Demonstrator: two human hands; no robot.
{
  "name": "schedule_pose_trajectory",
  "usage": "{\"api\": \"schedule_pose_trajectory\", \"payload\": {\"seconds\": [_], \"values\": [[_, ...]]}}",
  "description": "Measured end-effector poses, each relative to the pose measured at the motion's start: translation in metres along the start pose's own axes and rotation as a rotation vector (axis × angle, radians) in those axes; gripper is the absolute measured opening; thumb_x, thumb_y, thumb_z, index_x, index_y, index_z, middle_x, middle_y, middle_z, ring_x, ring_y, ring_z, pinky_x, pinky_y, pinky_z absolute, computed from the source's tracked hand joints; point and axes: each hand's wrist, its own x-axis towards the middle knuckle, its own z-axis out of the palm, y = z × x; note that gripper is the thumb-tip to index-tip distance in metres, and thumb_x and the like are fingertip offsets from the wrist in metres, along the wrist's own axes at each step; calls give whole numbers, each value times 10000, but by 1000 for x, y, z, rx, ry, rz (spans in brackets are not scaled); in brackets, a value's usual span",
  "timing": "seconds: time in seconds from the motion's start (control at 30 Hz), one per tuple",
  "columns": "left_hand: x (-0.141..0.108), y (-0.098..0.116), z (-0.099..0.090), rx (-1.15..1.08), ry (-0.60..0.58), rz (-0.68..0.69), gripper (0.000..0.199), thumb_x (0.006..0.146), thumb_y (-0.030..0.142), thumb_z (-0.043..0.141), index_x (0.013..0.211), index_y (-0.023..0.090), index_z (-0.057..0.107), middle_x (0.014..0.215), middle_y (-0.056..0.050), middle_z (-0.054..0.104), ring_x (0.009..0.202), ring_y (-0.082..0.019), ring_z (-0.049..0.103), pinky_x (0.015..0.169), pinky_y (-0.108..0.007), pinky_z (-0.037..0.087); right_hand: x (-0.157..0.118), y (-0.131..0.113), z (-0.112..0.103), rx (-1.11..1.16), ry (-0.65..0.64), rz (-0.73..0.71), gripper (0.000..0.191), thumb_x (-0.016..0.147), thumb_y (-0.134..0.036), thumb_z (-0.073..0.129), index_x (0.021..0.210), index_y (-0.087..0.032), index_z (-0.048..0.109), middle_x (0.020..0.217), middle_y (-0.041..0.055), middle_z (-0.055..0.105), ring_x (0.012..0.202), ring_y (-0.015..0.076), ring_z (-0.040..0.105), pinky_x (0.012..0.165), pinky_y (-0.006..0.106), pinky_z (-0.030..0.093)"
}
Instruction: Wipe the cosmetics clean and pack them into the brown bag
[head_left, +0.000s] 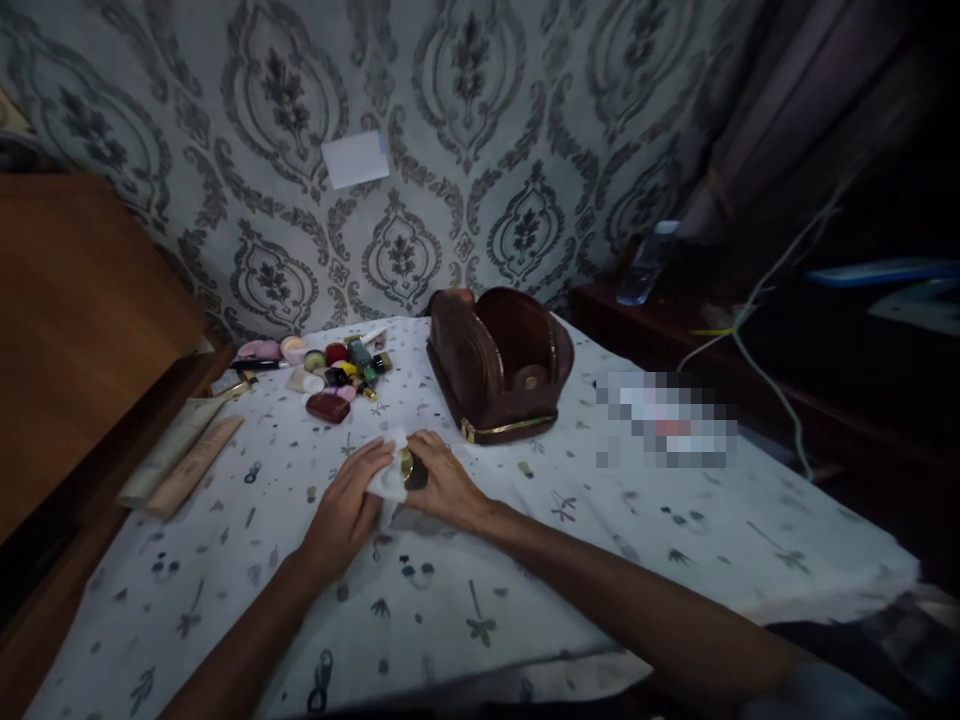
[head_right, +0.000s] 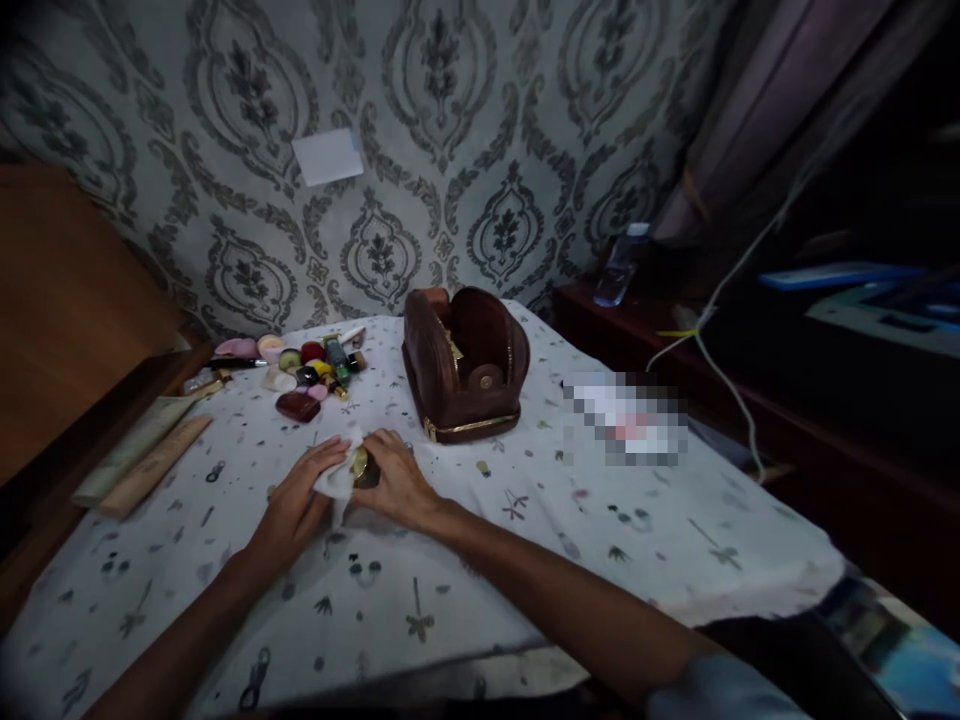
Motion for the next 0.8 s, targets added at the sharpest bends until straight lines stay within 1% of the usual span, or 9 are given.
{"api": "schedule_pose_trajectory", "payload": {"seconds": [0.17,0.3,0.37,0.43,0.53,0.6,0.67,0.73,0.8], "values": [[1,-1,2,-56,35,-275,365,978,303,376,1285,173,524,1334,-130,613,1237,-245,577,1043,-405,454,-2,-4,-5,26,-28,34,602,608,-232,853,1149,-203,590,964,28,568,971,237,524,878,384,442],[4,3,1,-106,17,-490,434,951,406,368,1260,153,539,1086,-110,713,943,-250,678,853,-387,530,-4,-9,-10,87,-36,69,581,608,-291,871,1121,-204,616,963,27,583,982,235,540,888,385,448],[6,3,1,-152,19,-542,463,932,458,395,1252,156,541,1046,-98,720,896,-251,674,828,-381,529,-5,-10,-11,130,-26,71,578,605,-305,875,1113,-208,618,973,26,597,985,229,551,894,379,452],[7,1,1,-217,37,-567,479,902,503,457,1235,172,554,1078,-92,717,959,-265,667,865,-377,519,-6,-11,-12,180,5,75,599,590,-319,883,1114,-215,614,989,26,610,972,221,565,887,369,459],[5,-7,4,-311,94,-636,481,859,544,533,1197,207,591,1190,-82,692,1161,-291,607,1002,-390,469,-6,-9,-11,255,61,76,592,586,-319,884,1101,-215,611,1007,26,624,930,203,584,862,346,468],[0,-17,8,-325,175,-745,493,842,572,551,1185,223,611,1289,-82,649,1303,-306,512,1113,-427,381,-6,-8,-10,306,99,80,571,592,-311,880,1085,-215,608,990,17,631,902,191,592,834,326,474],[-8,-30,13,-320,250,-877,514,817,597,581,1174,231,627,1357,-85,605,1393,-312,416,1166,-450,317,-7,-8,-9,349,131,90,564,594,-314,880,1077,-221,603,957,2,632,874,181,595,802,308,479],[-16,-42,18,-353,293,-970,514,767,594,650,1138,238,647,1389,-86,579,1419,-314,383,1146,-435,364,-7,-7,-8,358,154,78,583,576,-320,891,1070,-220,599,927,-7,620,843,175,590,777,300,482],[-18,-47,21,-420,305,-1011,517,737,581,693,1122,238,652,1401,-98,566,1356,-325,471,1037,-417,491,-7,-8,-7,320,160,40,591,571,-318,895,1071,-217,597,918,-6,603,832,175,582,772,302,484]]}}
